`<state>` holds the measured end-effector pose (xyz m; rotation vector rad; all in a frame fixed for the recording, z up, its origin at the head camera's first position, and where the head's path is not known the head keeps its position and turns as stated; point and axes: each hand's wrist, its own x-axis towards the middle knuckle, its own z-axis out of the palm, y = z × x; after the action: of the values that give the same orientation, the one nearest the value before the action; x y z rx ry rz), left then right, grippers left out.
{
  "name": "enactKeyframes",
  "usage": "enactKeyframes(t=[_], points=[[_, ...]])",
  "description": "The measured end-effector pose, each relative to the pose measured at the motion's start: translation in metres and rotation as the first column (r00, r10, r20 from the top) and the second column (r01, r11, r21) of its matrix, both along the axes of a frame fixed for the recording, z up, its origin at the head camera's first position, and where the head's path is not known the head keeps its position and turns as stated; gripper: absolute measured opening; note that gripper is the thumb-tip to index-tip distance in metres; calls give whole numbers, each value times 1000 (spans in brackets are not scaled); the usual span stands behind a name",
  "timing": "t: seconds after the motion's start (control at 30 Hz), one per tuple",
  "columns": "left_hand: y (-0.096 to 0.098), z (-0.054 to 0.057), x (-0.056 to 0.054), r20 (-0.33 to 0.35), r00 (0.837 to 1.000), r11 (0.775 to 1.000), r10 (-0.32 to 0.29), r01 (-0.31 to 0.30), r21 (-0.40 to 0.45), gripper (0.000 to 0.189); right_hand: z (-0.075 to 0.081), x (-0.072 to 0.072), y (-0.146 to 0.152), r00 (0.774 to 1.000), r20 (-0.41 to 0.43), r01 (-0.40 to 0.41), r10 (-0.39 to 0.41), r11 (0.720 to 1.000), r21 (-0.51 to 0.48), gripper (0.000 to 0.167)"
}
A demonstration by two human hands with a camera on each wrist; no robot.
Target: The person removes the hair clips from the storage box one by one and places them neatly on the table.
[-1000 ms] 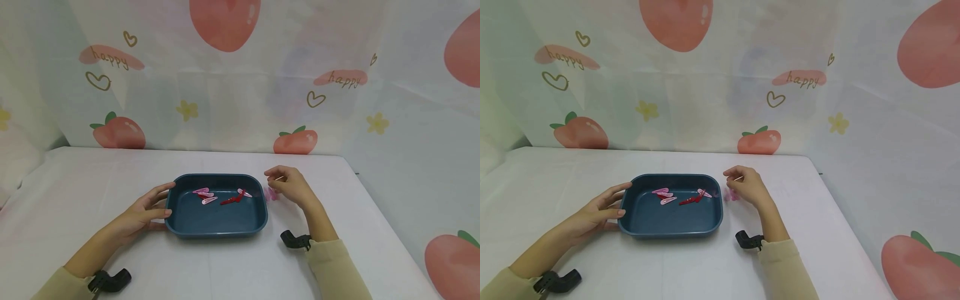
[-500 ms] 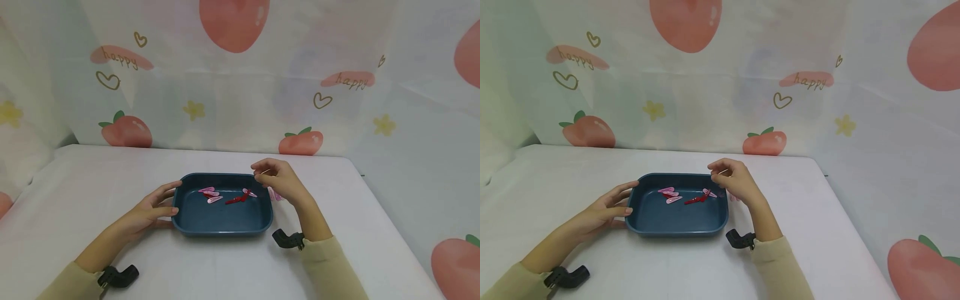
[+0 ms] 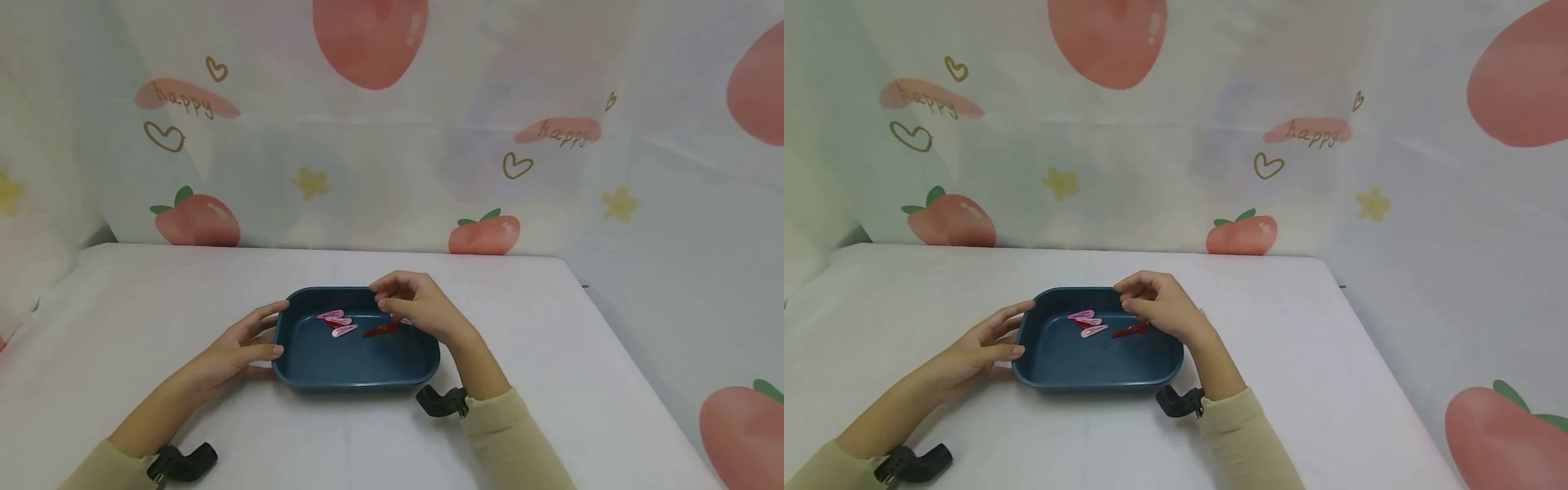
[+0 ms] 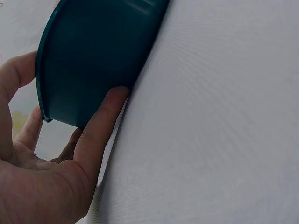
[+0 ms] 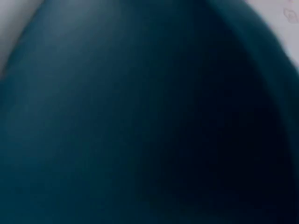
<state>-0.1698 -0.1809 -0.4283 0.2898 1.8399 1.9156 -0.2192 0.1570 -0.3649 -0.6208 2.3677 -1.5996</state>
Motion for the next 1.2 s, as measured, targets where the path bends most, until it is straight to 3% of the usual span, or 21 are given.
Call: enactKeyframes(t=[0.27, 0.43, 0.7, 0.9, 1.2], points=[[-1, -2, 0, 9, 1000, 1000, 22, -22, -22, 73, -15, -1, -12, 999, 8, -31, 31, 999, 28, 22], [-1, -2, -1, 8, 1000, 1000, 17, -17, -18, 73, -24, -2, -16, 999, -34, -15, 20, 989, 147, 25], [-2, -1, 2, 0, 1000, 1000, 5, -5, -18, 73, -30, 1, -24, 985, -174, 52, 15, 927, 371, 26], [-3, -2, 1, 8, 1000, 1000, 11, -11, -18, 73, -33, 3, -28, 979, -204, 75, 18, 895, 439, 27], [-1, -2, 1, -2, 1000, 1000, 1, -1, -11, 73, -35, 8, -30, 967, -239, 72, 83, 817, 573, 31]])
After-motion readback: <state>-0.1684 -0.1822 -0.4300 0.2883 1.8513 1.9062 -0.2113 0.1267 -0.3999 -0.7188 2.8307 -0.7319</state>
